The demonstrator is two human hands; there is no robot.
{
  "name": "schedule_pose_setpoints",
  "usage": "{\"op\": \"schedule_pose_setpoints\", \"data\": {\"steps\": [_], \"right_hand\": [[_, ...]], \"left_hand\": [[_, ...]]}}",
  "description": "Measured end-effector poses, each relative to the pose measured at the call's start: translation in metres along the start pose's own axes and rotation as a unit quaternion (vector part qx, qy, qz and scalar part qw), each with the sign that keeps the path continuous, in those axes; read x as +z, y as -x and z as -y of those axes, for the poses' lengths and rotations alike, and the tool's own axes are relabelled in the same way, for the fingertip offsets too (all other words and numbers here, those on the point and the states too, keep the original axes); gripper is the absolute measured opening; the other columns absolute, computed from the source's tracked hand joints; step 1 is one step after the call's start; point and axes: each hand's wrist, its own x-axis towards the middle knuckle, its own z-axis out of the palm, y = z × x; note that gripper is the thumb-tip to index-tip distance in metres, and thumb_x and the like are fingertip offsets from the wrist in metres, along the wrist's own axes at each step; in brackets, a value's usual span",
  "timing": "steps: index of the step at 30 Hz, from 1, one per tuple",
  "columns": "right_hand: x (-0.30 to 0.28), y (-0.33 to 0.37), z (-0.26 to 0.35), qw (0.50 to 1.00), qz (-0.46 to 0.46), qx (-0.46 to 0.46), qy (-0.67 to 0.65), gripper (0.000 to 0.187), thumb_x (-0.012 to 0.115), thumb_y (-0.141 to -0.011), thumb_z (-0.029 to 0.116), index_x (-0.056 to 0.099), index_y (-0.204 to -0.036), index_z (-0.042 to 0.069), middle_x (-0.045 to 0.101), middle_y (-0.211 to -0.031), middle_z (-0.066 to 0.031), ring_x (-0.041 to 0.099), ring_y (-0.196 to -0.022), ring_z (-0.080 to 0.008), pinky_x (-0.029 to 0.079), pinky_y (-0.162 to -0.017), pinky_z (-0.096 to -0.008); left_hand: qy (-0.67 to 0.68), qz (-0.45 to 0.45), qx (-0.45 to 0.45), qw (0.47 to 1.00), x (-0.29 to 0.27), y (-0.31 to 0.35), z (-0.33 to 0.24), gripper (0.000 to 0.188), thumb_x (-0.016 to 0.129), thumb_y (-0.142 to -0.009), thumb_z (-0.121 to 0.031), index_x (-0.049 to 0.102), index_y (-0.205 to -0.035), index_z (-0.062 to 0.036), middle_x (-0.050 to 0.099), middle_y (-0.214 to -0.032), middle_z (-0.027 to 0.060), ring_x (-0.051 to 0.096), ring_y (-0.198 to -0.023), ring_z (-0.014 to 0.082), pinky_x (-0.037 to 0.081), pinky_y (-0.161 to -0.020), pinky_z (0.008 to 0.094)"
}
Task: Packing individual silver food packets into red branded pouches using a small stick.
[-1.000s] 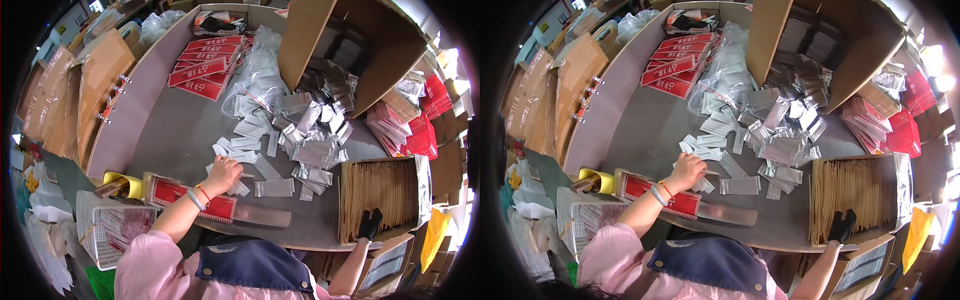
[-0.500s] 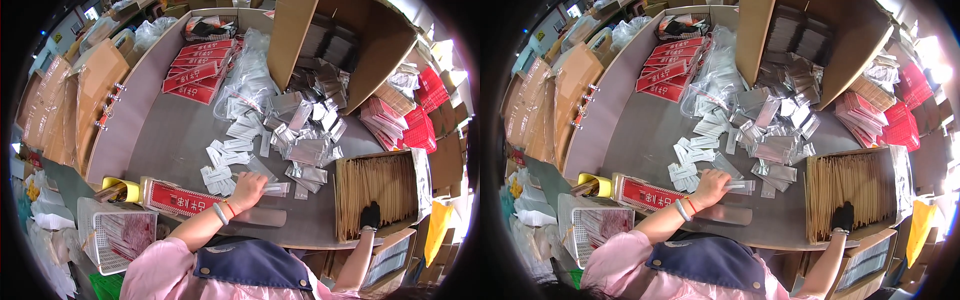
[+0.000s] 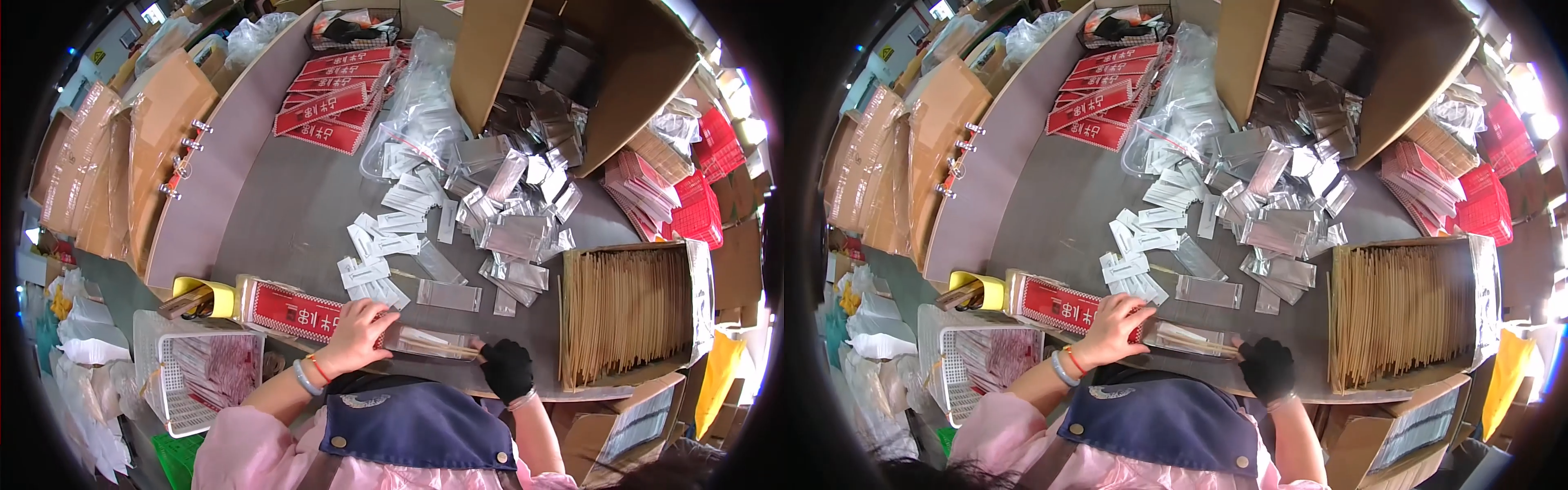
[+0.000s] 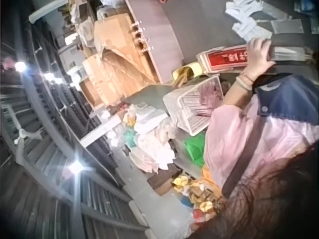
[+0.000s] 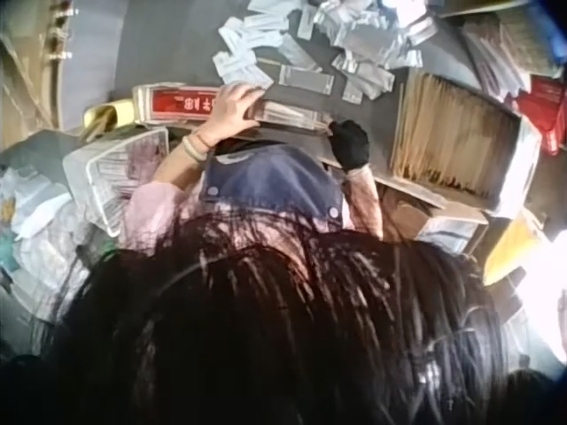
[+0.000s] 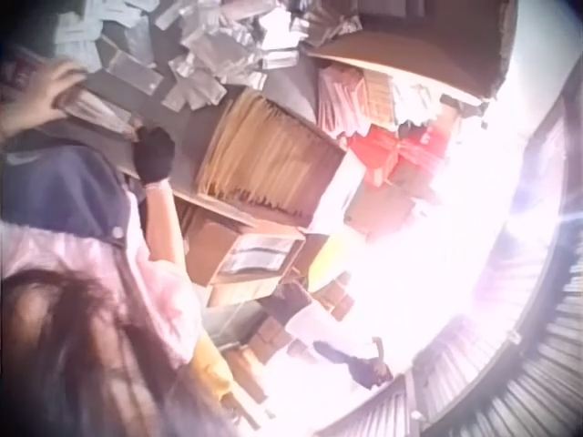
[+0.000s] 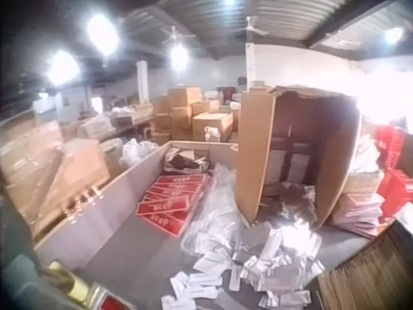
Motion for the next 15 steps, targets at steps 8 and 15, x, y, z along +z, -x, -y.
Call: {"op": "schedule_pose_setpoints", "data": {"steps": [8, 15], "right_hand": [[0.048, -0.022, -0.002, 0.987, -0.111, -0.063, -0.099, 0.019, 0.071, -0.080, 0.013, 0.072, -0.098, 0.009, 0.068, -0.093, -0.0133, 0.063, -0.091, -0.0321, 0.051, -0.078, -0.0398], [0.072, -0.046, 0.067, 0.922, -0.062, -0.018, -0.383, 0.051, 0.073, -0.081, 0.007, 0.058, -0.130, 0.005, 0.065, -0.111, -0.0172, 0.066, -0.096, -0.0341, 0.054, -0.083, -0.0393]], "left_hand": [[-0.007, 0.009, 0.026, 1.000, 0.015, 0.001, -0.007, 0.065, 0.085, -0.063, -0.024, 0.062, -0.120, -0.0052, 0.057, -0.117, 0.0066, 0.050, -0.113, 0.0290, 0.039, -0.098, 0.0443], [-0.012, 0.028, 0.043, 0.999, 0.031, -0.018, -0.016, 0.055, 0.075, -0.072, -0.018, 0.059, -0.122, -0.0014, 0.057, -0.114, 0.0095, 0.052, -0.108, 0.0293, 0.043, -0.094, 0.0428]]}}
